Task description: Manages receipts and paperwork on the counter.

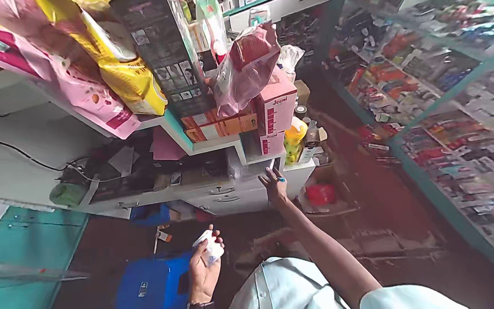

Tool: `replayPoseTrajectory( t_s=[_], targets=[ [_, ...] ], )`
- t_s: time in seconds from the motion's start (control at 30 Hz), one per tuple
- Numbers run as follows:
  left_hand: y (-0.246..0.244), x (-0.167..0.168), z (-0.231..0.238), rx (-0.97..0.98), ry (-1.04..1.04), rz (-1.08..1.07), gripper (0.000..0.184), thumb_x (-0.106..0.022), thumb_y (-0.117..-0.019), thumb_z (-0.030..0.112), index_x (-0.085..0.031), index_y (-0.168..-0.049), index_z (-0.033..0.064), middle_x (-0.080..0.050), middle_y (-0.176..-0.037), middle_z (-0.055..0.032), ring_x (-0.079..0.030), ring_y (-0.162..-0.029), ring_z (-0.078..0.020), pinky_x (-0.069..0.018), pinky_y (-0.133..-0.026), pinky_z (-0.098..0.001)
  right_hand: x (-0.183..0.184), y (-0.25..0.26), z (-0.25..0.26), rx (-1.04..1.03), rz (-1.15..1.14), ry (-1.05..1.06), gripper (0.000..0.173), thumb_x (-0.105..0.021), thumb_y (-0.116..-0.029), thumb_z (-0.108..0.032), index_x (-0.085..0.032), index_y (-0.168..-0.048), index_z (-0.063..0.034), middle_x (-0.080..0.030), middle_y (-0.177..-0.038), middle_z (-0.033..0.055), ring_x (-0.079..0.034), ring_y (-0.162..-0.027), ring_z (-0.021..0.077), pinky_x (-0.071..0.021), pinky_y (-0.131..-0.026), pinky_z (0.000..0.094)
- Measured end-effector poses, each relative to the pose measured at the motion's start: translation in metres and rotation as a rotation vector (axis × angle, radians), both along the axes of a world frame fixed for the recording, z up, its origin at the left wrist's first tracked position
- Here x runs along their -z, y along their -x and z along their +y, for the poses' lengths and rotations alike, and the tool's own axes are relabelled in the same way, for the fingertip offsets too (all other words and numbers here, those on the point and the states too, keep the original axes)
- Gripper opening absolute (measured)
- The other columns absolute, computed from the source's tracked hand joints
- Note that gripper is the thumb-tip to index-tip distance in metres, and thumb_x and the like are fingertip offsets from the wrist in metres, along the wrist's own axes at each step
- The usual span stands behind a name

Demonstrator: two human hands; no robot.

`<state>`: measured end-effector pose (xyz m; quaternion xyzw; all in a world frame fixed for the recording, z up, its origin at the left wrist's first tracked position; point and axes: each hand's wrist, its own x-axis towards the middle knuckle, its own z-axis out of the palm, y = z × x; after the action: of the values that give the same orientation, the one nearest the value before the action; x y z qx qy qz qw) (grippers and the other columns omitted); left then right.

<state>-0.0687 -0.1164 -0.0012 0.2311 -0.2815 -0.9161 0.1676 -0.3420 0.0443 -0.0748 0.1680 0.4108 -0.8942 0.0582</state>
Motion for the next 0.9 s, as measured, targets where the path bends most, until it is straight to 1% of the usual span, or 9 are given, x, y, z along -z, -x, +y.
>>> replayPoseTrajectory(
  t_s=[0.1,0.17,0.3,0.4,0.43,0.5,0.6,0.7,0.9],
  targets=[
    [0.031,-0.004,0.022,0.109,-0.178,0.099,0.042,-0.06,-0.095,0.032,-0.067,-0.123,0.0017,-0.071,-0.115,-0.0179,-0.072,-0.099,-0.0281,-0.0607,-0.082,-0.0407,-0.013,0.004,-0.002,0.028,-0.012,0.031,0.048,-0.051,-0.1061,-0.01,-0.035,-0.149,0.0037,-0.056,-0.131,0.0208,-0.067,-0.103,0.0255,-0.0605,-0.086,0.0409],
    [0.051,-0.005,0.04,0.194,-0.276,0.158,0.051,-0.054,-0.0968,0.039,-0.06,-0.129,0.0002,-0.068,-0.12,-0.0202,-0.07,-0.102,-0.0302,-0.0595,-0.085,-0.0424,-0.008,0.003,0.005,-0.031,-0.025,0.037,0.051,-0.052,-0.1053,-0.011,-0.033,-0.152,-0.0015,-0.053,-0.137,0.0193,-0.064,-0.11,0.027,-0.0582,-0.092,0.0429],
    [0.106,-0.007,0.088,0.33,-0.336,0.273,0.048,-0.064,-0.0937,0.028,-0.061,-0.13,-0.0039,-0.069,-0.116,-0.0236,-0.071,-0.1,-0.0333,-0.0594,-0.088,-0.0441,-0.039,-0.032,0.064,-0.214,-0.046,-0.009,0.035,-0.046,-0.1093,-0.022,-0.048,-0.138,-0.0018,-0.069,-0.113,0.0152,-0.071,-0.095,0.0243,-0.0606,-0.084,0.0401],
    [0.135,-0.018,0.147,0.375,-0.181,0.238,0.039,-0.045,-0.1024,0.021,-0.057,-0.13,-0.0044,-0.069,-0.115,-0.022,-0.07,-0.104,-0.031,-0.0589,-0.091,-0.0431,-0.071,-0.084,0.144,-0.363,0.172,-0.105,0.039,-0.044,-0.1086,-0.017,-0.051,-0.138,0.0076,-0.071,-0.118,0.02,-0.072,-0.104,0.0275,-0.0599,-0.092,0.0426],
    [0.143,-0.021,0.174,0.409,-0.111,0.233,0.04,-0.039,-0.1034,0.02,-0.057,-0.131,-0.0035,-0.069,-0.119,-0.0201,-0.069,-0.11,-0.029,-0.0572,-0.096,-0.0423,-0.077,-0.097,0.173,-0.352,0.278,-0.192,0.037,-0.049,-0.1064,-0.014,-0.054,-0.135,0.0093,-0.071,-0.119,0.0194,-0.071,-0.106,0.0264,-0.0598,-0.093,0.0422],
    [0.162,-0.022,0.237,0.514,-0.021,0.265,0.038,-0.046,-0.1,0.021,-0.062,-0.128,0.0001,-0.068,-0.127,-0.0148,-0.065,-0.119,-0.0238,-0.0538,-0.102,-0.0382,-0.083,-0.111,0.236,-0.298,0.467,-0.416,0.037,-0.059,-0.1027,-0.015,-0.061,-0.133,0.0069,-0.07,-0.125,0.0143,-0.068,-0.114,0.0198,-0.0563,-0.101,0.0374],
    [0.189,-0.016,0.35,0.661,0.121,0.294,0.038,-0.055,-0.0972,0.023,-0.063,-0.128,0.0036,-0.067,-0.131,-0.0103,-0.064,-0.121,-0.0172,-0.0548,-0.099,-0.0303,-0.083,-0.114,0.334,-0.178,0.522,-0.559,0.047,-0.069,-0.0976,-0.014,-0.058,-0.138,0.0065,-0.066,-0.136,0.015,-0.063,-0.126,0.015,-0.0489,-0.111,0.0329],
    [0.212,-0.015,0.472,0.784,0.247,0.31,0.038,-0.056,-0.0946,0.024,-0.064,-0.129,0.0085,-0.068,-0.129,-0.0043,-0.064,-0.119,-0.0112,-0.0549,-0.097,-0.0272,-0.081,-0.107,0.44,0.058,0.534,-0.642,0.045,-0.073,-0.0935,-0.01,-0.061,-0.134,0.0074,-0.069,-0.13,0.0146,-0.066,-0.12,0.0128,-0.0517,-0.106,0.03],
    [0.253,-0.028,0.67,1.158,0.264,0.437,0.05,-0.064,-0.0985,0.024,-0.054,-0.14,-0.0021,-0.068,-0.13,-0.0148,-0.065,-0.12,-0.0209,-0.0536,-0.102,-0.0328,-0.106,-0.106,0.612,0.496,0.388,-0.78,0.042,-0.08,-0.0847,-0.004,-0.067,-0.123,0.0049,-0.075,-0.115,0.0079,-0.072,-0.103,0.0089,-0.0597,-0.093,0.0273]
  ],
)
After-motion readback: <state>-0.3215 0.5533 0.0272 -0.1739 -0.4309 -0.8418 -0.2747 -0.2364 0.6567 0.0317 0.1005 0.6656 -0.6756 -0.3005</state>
